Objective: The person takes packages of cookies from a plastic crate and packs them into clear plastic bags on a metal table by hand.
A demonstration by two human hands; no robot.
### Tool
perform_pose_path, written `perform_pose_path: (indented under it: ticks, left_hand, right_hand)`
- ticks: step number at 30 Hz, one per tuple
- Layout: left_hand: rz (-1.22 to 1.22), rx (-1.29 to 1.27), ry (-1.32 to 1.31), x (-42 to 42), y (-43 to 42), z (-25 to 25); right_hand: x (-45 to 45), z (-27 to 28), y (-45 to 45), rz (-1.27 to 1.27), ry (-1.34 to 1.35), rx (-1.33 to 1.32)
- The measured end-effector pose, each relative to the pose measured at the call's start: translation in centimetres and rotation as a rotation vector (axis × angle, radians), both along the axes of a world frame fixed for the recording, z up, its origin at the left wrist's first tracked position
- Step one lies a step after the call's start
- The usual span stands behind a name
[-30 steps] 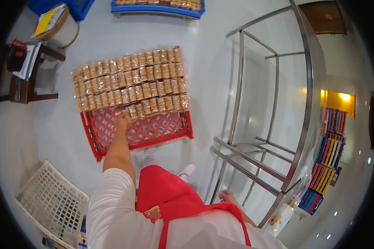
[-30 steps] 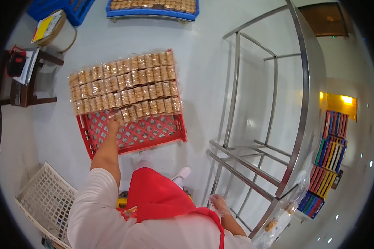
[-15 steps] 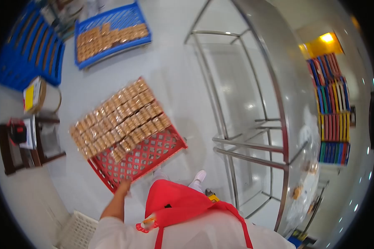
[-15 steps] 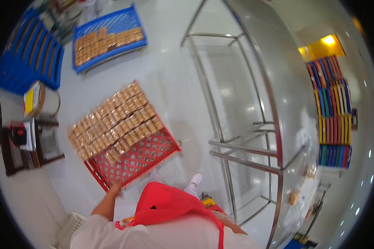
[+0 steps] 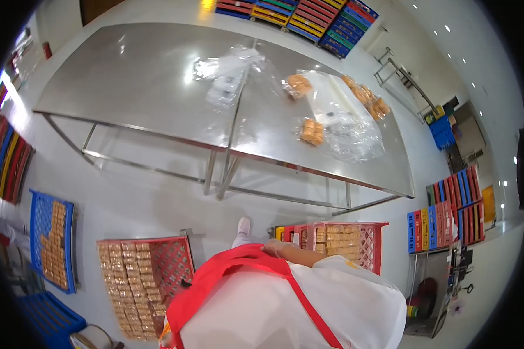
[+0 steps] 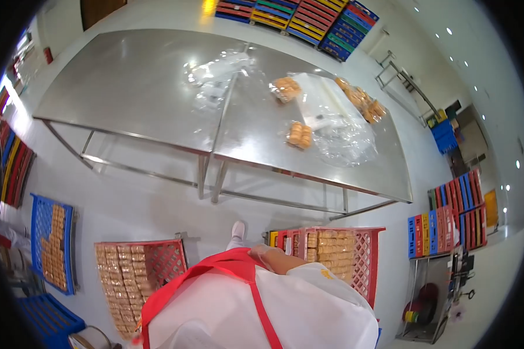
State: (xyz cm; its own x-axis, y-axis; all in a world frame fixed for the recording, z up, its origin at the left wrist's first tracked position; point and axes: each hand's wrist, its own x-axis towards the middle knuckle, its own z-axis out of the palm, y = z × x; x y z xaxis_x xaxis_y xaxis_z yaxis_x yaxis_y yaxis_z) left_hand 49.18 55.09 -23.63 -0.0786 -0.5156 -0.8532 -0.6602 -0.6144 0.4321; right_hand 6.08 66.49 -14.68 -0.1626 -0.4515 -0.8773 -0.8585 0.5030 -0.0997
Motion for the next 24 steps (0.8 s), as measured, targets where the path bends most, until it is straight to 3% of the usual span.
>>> perform_pose_path:
  ticks: [2, 5, 8, 10, 12, 14, 16, 18, 20, 22, 24]
  left_hand:
    - [-0.058, -0.043, -0.010, -3.1, -2.5, 1.0]
    - [-0.150, -0.087, -0.064, -7.2, -4.9, 2.6]
    - [-0.267, -0.126, -0.154, -10.1, -6.9, 3.5]
    - [-0.380, -0.194, -0.226, -12.1, -9.3, 4.5]
    - [-0.498, -0.377, -0.249, -15.1, -12.9, 5.7]
    - [-0.512, -0.575, -0.126, -20.6, -16.8, 11.7]
    - [-0.471, -0.645, 0.159, -29.7, -19.9, 23.8]
    - [-0.497, -0.778, 0.399, -37.9, -22.1, 29.9]
    - [-0.594, -0.744, 0.525, -45.8, -23.6, 32.0]
    - [-0.751, -0.647, 0.538, -53.7, -23.9, 33.3]
    - [-0.833, -0.841, 0.530, -59.6, -23.1, 31.4]
  right_hand:
    - [-3.0, 0.6, -0.6, 0.300, -0.060, -0.074]
    - [-9.4, -4.1, 0.4, 0.110, -0.123, -0.203]
    - [-15.2, 2.8, -1.1, 0.111, -0.079, -0.061]
    - [-18.6, 7.1, -0.7, 0.082, -0.036, -0.176]
    - [-21.8, 13.6, -2.7, -0.039, -0.261, -0.198]
    - [-23.8, 21.5, -6.0, -0.416, -0.500, -0.127]
    - [-24.5, 28.6, -6.8, -0.914, -0.435, -0.610]
    - [-25.0, 33.0, -9.3, -1.004, -0.138, -1.033]
    - [-29.6, 28.3, -10.4, -0.688, 0.334, -1.149]
    - [-30.1, 26.3, -12.1, -0.856, 0.205, -1.204]
    - [-28.9, 25.7, -13.6, -0.969, 0.142, -1.191]
